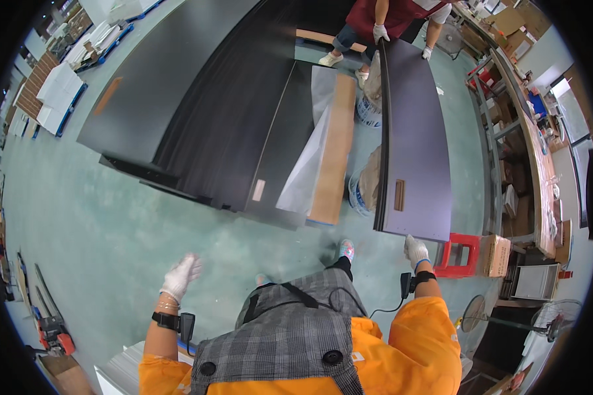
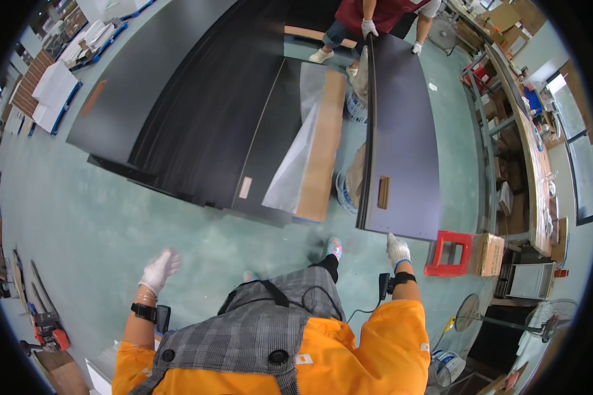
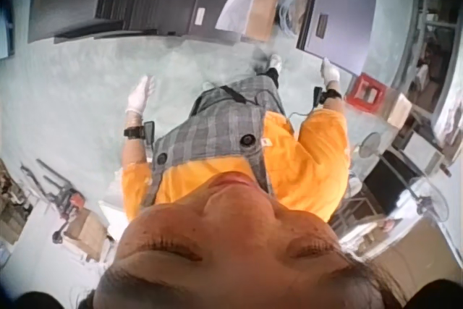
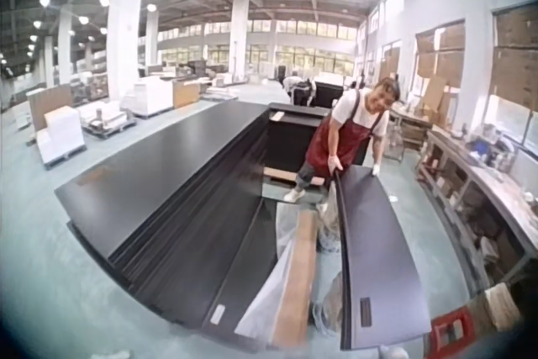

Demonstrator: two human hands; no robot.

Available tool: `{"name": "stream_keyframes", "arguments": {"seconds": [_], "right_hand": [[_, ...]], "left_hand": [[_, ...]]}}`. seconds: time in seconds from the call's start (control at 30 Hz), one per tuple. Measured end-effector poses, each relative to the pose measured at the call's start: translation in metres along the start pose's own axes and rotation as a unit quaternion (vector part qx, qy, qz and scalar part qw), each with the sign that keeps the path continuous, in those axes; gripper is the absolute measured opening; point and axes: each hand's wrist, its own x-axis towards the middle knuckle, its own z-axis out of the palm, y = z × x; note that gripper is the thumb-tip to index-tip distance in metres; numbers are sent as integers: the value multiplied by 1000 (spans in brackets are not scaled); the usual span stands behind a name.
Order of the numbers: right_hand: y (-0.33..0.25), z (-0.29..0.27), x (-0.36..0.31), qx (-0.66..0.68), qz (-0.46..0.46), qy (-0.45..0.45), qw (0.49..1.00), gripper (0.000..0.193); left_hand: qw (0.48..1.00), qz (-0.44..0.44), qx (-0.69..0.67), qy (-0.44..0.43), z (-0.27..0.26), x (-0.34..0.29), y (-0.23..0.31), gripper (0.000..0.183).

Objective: Lifting and stacking large black furniture panels with a coworker in a factory environment.

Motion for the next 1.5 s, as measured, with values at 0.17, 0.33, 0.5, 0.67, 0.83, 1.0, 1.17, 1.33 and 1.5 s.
{"name": "stream_keyframes", "arguments": {"seconds": [0.17,0.33,0.5,0.67,0.83,1.0,1.17,1.33,1.5], "right_hand": [[18,-111,81,-143,-143,101,974,57],[44,-193,202,-151,-85,143,974,66],[48,-204,261,111,39,-58,991,74],[40,-183,261,321,85,-197,923,85],[43,-161,260,342,35,-203,917,86],[35,-157,251,382,65,-213,897,81],[0,-158,215,292,115,-162,936,79],[-45,-148,159,276,110,-148,943,80],[-81,-140,78,242,63,-158,955,87]], "left_hand": [[979,-15,66,-192,213,61,10,56],[926,15,212,-311,480,114,19,83],[907,-32,286,-309,621,137,29,94],[933,-21,221,-283,641,141,22,92],[959,-88,136,-234,641,132,23,106],[959,-156,51,-230,635,131,21,68],[954,-107,119,-254,628,138,-15,71],[949,-4,105,-298,600,135,-14,67],[962,25,170,-211,523,84,53,92]]}}
